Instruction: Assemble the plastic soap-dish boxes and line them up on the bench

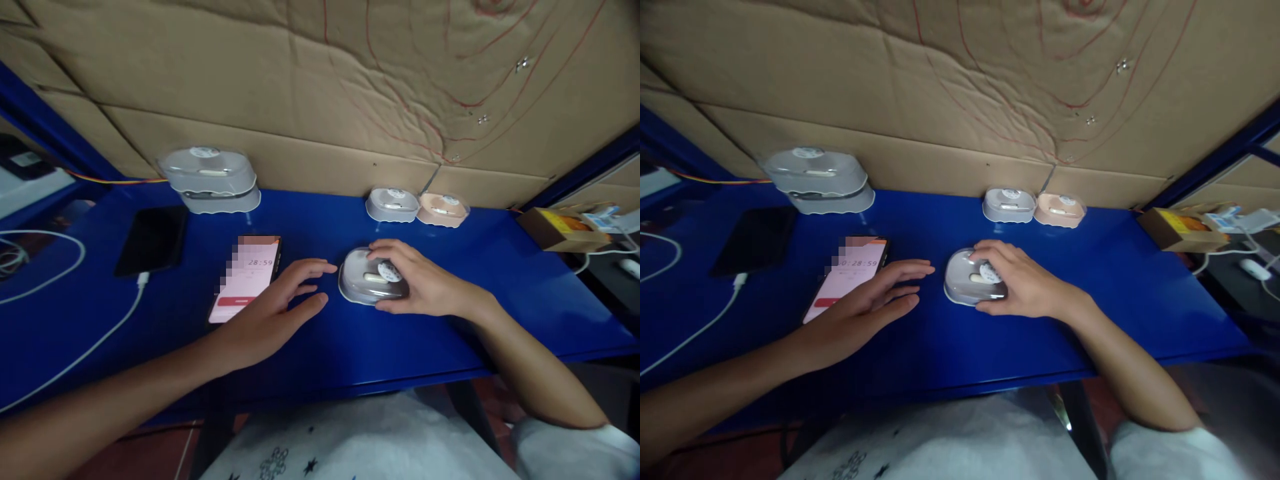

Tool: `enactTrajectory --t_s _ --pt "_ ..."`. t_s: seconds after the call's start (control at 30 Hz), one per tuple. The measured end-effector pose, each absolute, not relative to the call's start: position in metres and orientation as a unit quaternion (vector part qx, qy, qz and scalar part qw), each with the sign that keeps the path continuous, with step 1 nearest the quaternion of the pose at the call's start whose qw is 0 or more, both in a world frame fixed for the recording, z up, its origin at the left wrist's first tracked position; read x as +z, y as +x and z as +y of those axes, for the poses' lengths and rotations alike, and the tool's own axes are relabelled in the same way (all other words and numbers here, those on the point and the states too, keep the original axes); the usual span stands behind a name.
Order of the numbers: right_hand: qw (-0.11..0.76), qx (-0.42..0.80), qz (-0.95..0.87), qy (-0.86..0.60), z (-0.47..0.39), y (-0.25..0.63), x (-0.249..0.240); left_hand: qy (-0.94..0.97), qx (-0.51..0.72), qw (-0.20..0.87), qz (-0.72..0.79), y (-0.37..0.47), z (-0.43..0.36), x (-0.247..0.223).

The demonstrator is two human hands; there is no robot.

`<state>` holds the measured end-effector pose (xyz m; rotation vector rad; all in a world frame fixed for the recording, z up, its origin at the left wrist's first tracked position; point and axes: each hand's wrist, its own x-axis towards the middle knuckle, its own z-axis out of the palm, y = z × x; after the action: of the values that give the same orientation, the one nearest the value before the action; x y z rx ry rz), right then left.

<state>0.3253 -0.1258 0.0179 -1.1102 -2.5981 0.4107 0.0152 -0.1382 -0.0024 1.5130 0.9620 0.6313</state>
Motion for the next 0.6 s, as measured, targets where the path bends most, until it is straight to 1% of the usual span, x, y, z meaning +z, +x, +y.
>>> enactTrajectory --t_s 0.1,0.2,0.3,0.33,0.43,0.5,0.6 --pt "0.125 0.116 -0.888 -0.427 -0.124 0.353 0.025 0.687 0.277 0.536 0.405 0.013 -0.136 -0.001" --pt "0.122 0.068 -0.865 -0.483 -0.126 0.403 0.022 0.717 0.266 0.506 0.4 0.013 -0.133 -0.003" --pt "0.13 -0.017 -0.824 -0.551 -0.129 0.471 0.01 0.743 0.248 0.484 0.389 0.014 -0.132 -0.006" --pt "0.119 -0.051 -0.799 -0.587 -0.129 0.494 0.007 0.751 0.243 0.477 0.386 0.014 -0.132 -0.006" --pt "-0.018 -0.107 -0.7 -0.705 -0.125 0.554 0.004 0.767 0.231 0.461 0.382 0.014 -0.132 -0.009" --pt "-0.042 -0.127 -0.659 -0.74 -0.116 0.579 0.007 0.772 0.226 0.452 0.385 0.013 -0.132 -0.01" --pt "-0.041 -0.151 -0.639 -0.753 -0.092 0.594 0.012 0.779 0.222 0.444 0.383 0.012 -0.131 -0.01"
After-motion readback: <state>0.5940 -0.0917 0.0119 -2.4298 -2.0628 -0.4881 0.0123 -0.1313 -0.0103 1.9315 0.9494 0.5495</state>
